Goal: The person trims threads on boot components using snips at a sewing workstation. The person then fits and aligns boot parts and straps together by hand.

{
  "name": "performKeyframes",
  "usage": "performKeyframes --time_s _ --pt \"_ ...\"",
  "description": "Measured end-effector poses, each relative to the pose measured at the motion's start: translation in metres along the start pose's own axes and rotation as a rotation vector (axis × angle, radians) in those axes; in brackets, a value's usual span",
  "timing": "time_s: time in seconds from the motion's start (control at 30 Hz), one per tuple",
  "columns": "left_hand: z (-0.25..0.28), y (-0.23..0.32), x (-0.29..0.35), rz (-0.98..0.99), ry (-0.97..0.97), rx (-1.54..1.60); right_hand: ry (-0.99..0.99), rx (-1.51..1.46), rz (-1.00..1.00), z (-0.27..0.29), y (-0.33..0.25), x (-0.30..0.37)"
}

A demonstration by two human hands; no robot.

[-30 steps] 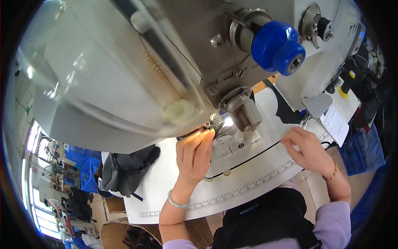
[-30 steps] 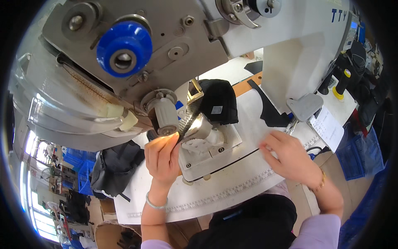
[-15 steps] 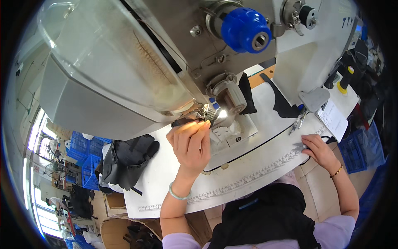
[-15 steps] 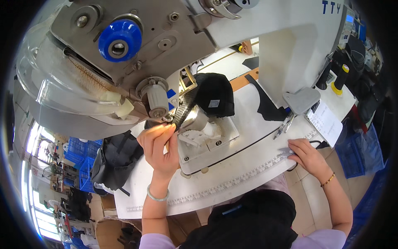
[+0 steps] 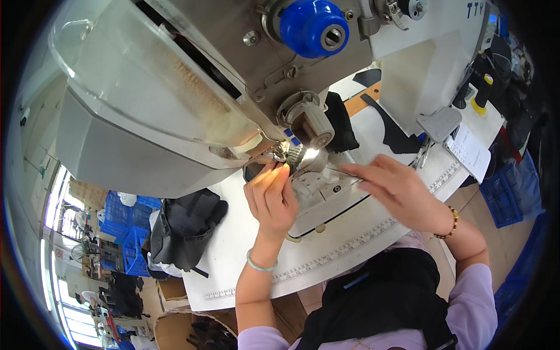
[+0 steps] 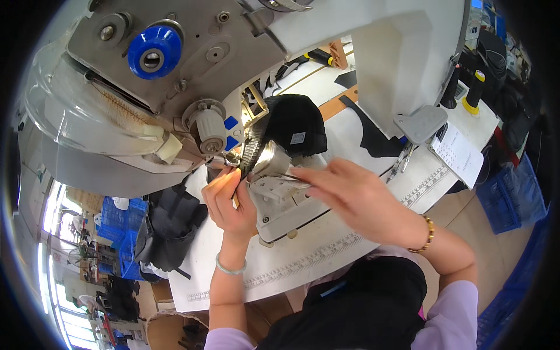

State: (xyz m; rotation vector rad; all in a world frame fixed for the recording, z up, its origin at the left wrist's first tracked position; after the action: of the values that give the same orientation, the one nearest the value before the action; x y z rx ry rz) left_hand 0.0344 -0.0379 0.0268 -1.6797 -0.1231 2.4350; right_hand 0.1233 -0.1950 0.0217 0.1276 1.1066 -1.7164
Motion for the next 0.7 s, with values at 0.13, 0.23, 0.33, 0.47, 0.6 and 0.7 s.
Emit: performKeyframes --time_s 0.13,0.23,0.33,0.47,0.6,0.7 --pt "0.002 0.003 0.000 0.002 -0.022 -0.009 0.117 0.301 0.103 -0.006 -0.029 -0.017" --pt "0.004 0.001 -0.002 0.019 -0.059 0.013 0.103 0.372 0.115 -0.012 -0.027 -0.021" --pt "0.006 -0.001 -0.005 0.043 -0.080 0.042 0.109 0.388 0.139 -0.014 -0.027 -0.025" --pt "0.004 -0.002 -0.006 0.037 -0.102 0.067 0.151 0.428 0.180 -0.017 -0.032 -0.028" --pt "0.005 -0.002 -0.007 0.040 -0.120 0.088 0.161 0.466 0.180 -0.020 -0.037 -0.029" --pt "0.003 -0.003 -0.006 0.053 -0.132 0.097 0.174 0.498 0.170 -0.021 -0.040 -0.029"
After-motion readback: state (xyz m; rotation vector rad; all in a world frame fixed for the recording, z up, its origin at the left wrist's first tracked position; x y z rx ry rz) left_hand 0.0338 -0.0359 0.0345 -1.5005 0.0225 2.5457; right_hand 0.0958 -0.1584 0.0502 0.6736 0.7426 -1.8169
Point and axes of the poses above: each hand's wrist, its own x-axis away from the middle knuckle, its own z-axis out of the back of the hand, y = z × x, the point moved 8 cm from there along -x, towards the middle knuckle, and after that the axes turned 5 degrees about -y, right-handed, at the moved point
